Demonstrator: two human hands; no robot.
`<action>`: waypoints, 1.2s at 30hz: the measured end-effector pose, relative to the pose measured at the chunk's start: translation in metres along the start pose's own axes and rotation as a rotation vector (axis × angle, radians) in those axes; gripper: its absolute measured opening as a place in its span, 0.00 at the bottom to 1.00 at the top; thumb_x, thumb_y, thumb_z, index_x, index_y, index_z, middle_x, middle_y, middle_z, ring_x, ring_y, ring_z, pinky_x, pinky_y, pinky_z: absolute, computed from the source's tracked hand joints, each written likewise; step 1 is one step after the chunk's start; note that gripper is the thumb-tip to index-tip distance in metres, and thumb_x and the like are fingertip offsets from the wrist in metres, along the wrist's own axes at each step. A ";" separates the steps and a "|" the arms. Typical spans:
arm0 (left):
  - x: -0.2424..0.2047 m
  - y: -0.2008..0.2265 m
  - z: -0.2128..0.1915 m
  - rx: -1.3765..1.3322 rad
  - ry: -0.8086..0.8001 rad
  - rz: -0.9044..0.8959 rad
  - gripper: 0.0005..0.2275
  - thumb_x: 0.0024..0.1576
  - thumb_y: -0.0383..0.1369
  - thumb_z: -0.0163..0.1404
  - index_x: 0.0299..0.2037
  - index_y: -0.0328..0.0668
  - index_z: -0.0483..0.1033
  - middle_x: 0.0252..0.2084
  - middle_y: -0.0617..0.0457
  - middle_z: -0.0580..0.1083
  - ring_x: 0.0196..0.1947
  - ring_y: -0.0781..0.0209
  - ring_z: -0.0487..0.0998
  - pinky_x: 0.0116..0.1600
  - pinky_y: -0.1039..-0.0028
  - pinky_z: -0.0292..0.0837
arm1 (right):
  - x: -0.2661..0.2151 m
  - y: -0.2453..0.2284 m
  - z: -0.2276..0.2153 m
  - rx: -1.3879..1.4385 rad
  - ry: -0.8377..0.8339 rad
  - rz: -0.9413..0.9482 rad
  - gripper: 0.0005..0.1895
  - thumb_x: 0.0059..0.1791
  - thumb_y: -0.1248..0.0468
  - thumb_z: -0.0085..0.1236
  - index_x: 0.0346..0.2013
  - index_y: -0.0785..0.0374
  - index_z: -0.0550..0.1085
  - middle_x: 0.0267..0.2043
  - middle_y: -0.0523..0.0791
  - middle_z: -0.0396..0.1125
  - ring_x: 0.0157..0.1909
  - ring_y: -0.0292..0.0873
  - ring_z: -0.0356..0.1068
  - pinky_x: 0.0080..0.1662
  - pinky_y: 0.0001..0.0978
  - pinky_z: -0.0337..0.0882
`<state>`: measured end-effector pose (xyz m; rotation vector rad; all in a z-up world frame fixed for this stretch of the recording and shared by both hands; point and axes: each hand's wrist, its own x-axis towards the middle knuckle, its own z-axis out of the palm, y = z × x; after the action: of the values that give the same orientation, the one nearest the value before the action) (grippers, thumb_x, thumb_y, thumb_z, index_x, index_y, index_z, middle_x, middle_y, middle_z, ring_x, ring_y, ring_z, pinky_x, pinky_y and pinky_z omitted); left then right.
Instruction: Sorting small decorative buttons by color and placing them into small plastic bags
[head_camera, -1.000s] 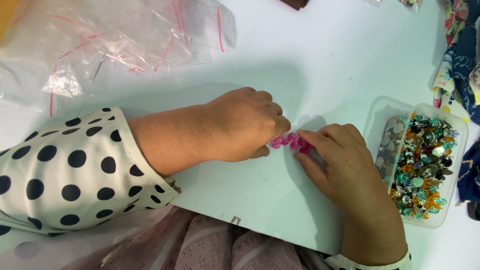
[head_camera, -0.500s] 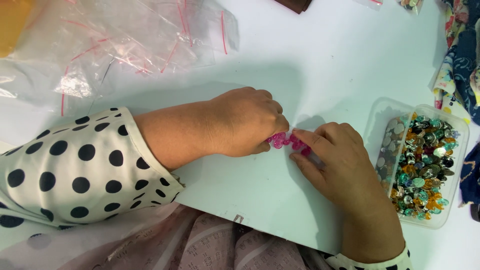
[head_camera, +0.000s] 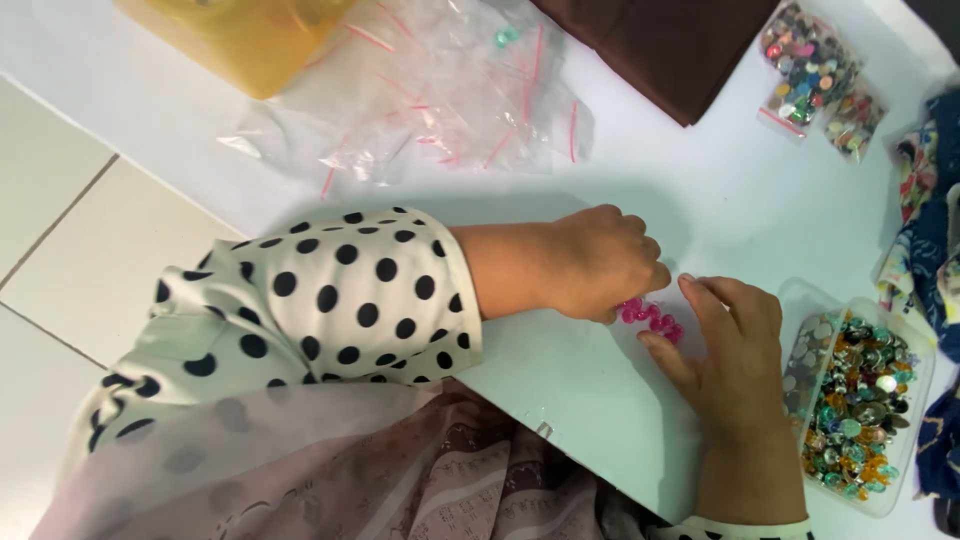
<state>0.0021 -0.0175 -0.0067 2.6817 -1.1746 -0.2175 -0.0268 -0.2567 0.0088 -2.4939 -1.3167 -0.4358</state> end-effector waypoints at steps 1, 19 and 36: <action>0.002 0.000 0.006 0.053 0.099 0.026 0.19 0.51 0.48 0.59 0.50 0.57 0.74 0.41 0.59 0.74 0.43 0.51 0.73 0.42 0.61 0.69 | 0.004 -0.006 -0.001 -0.073 0.069 -0.057 0.32 0.50 0.46 0.60 0.59 0.68 0.71 0.56 0.57 0.65 0.54 0.57 0.66 0.57 0.50 0.65; -0.219 0.033 0.052 -0.051 0.647 -0.161 0.28 0.53 0.51 0.59 0.57 0.40 0.74 0.57 0.40 0.70 0.64 0.36 0.68 0.70 0.47 0.57 | 0.089 -0.055 0.014 -0.239 -0.024 -0.194 0.16 0.54 0.53 0.58 0.52 0.56 0.77 0.54 0.42 0.67 0.56 0.46 0.66 0.61 0.42 0.62; -0.217 0.029 0.052 -0.101 0.675 -0.121 0.22 0.55 0.50 0.56 0.51 0.44 0.78 0.53 0.42 0.73 0.63 0.39 0.71 0.69 0.45 0.57 | 0.136 -0.053 0.044 0.058 -0.072 -0.175 0.18 0.55 0.69 0.54 0.59 0.73 0.74 0.59 0.57 0.69 0.63 0.58 0.66 0.65 0.49 0.64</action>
<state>-0.1757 0.1173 -0.0386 2.4205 -0.7625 0.5540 0.0074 -0.1094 0.0275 -2.3777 -1.5596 -0.3428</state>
